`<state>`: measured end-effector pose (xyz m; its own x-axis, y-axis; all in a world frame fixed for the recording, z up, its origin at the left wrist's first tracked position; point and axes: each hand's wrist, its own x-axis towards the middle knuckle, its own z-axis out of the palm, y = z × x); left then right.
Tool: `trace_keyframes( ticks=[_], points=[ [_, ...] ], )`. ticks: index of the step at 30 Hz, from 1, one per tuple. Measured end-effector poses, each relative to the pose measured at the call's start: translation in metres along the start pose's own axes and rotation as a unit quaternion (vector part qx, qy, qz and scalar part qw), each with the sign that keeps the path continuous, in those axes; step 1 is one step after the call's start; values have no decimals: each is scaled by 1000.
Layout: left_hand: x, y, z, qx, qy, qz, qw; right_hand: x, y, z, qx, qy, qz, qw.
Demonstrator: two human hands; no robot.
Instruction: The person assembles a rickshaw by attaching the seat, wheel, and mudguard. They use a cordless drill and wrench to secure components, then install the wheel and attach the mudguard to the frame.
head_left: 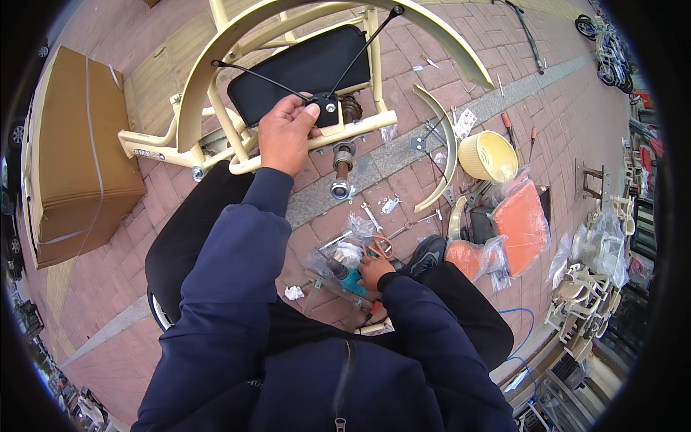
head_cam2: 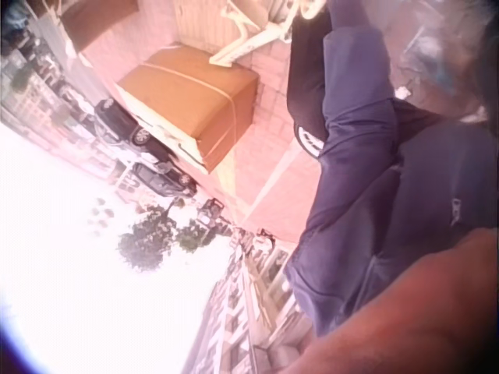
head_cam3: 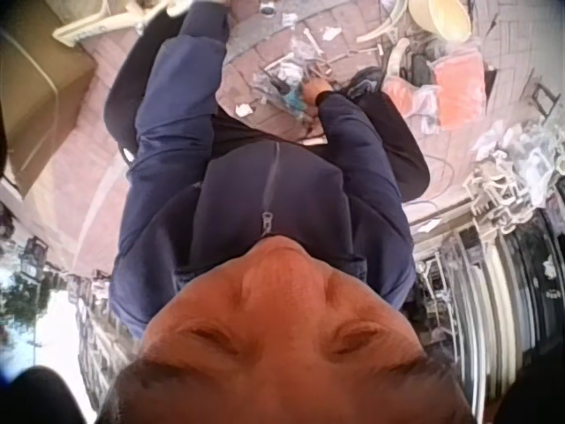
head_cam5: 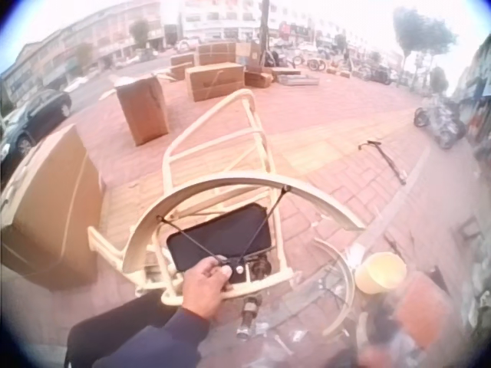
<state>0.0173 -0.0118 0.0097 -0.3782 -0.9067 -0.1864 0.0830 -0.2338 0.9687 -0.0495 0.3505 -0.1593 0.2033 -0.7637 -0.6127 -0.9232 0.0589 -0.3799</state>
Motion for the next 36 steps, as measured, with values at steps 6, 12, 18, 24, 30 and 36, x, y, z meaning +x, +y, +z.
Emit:
trace_keyframes(
  ticks=[6,12,18,24,30,36],
  points=[
    [-9,2,0,-19,-9,-2,1000,114,16,-32,194,235,219,927],
    [-14,1,-1,-21,-18,-13,1000,165,40,-21,192,205,306,910],
    [-16,0,-2,-44,-25,-13,999,164,48,-31,147,159,273,937],
    [-18,0,-1,-39,-26,-15,999,152,22,-57,158,85,182,967],
    [-17,1,0,-33,-23,-20,999,204,-6,8,208,59,183,959],
    [-17,0,1,-31,-19,-16,999,220,0,38,268,95,197,938]
  ],
)
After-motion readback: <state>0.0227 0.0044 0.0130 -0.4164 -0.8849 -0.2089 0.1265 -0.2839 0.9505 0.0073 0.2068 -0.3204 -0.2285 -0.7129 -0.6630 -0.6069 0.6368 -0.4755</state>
